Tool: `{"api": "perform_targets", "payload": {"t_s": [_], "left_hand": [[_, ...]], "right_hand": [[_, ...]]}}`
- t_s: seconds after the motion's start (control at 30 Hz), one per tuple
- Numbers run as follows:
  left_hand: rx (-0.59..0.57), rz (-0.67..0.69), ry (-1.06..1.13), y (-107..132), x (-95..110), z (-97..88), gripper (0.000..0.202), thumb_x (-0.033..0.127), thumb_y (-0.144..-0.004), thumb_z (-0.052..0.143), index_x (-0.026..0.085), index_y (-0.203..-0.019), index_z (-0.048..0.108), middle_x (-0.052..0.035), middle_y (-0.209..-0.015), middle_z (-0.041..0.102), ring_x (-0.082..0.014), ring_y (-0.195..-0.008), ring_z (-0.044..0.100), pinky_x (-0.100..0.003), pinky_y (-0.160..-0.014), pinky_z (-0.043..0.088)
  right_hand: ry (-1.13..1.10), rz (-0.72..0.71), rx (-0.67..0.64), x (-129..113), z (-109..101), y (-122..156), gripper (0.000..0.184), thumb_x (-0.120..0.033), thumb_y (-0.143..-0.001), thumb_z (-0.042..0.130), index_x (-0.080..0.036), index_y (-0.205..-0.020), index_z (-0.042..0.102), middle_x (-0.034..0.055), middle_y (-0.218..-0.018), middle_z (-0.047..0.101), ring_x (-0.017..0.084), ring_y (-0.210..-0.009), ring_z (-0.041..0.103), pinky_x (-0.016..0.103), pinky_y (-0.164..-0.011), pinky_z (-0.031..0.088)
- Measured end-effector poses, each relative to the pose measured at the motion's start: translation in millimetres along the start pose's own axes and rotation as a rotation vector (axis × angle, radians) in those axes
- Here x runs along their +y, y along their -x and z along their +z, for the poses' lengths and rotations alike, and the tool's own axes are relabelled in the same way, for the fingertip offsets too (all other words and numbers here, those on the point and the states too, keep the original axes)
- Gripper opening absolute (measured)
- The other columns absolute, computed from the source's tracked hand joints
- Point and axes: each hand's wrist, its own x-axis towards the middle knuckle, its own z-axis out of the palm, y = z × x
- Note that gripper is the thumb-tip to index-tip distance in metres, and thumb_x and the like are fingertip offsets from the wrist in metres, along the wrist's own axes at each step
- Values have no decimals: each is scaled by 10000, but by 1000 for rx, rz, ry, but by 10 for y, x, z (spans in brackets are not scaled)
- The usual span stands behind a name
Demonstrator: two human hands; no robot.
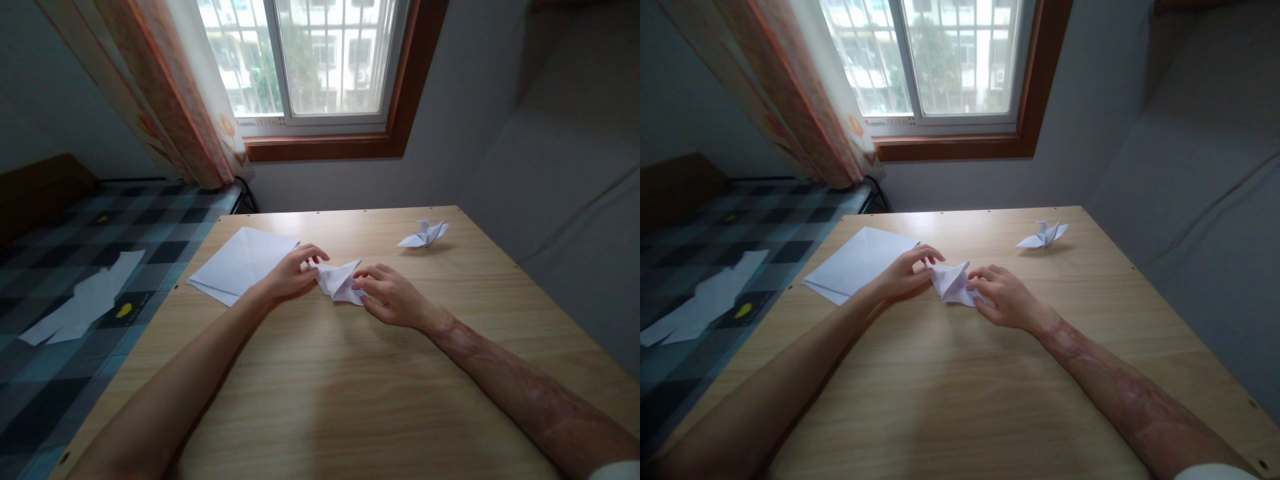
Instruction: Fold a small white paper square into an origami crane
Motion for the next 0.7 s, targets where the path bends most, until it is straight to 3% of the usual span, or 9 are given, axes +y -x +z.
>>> {"api": "perform_targets", "payload": {"t_s": [0.1, 0.2, 0.37, 0.57, 0.7], "left_hand": [[-44, -13, 20, 51, -102, 19, 155, 246, -951, 705, 165, -1024, 817, -88, -1004, 757, -163, -878, 673, -258, -766, 559], [-45, -7, 73, 75, -136, 40, 200, 332, -984, 737, 162, -990, 841, -101, -972, 754, -149, -817, 670, -230, -687, 535], [-31, 71, 12, 97, -137, 69, 162, 327, -963, 775, 195, -966, 869, -105, -947, 784, -162, -801, 694, -244, -677, 553], [-14, 64, -135, 125, -143, 74, 182, 337, -998, 744, 214, -982, 878, -76, -938, 790, -125, -682, 644, -240, -631, 519], [-57, 141, -180, 110, -161, 65, 174, 338, -999, 749, 230, -974, 884, -72, -973, 785, -136, -749, 676, -252, -687, 538]], "right_hand": [[-13, -19, -6, 0, 2, -8, 278, -163, -982, 644, -255, -1230, 733, 110, -1337, 758, 310, -1169, 684, 507, -1071, 545], [-26, -30, -3, 6, 8, -12, 279, -163, -981, 639, -257, -1222, 743, 101, -1311, 779, 305, -1155, 693, 499, -1060, 552], [-43, -21, -7, 19, 19, 2, 324, -160, -968, 643, -262, -1257, 747, 102, -1318, 783, 310, -1161, 699, 508, -1062, 561], [-62, -34, 10, 7, 11, -2, 326, -155, -965, 643, -255, -1255, 755, 112, -1310, 779, 312, -1149, 698, 510, -1050, 563], [-23, -32, -2, 3, 11, -6, 302, -158, -973, 645, -248, -1240, 753, 109, -1227, 778, 306, -1104, 686, 492, -1017, 566]]}}
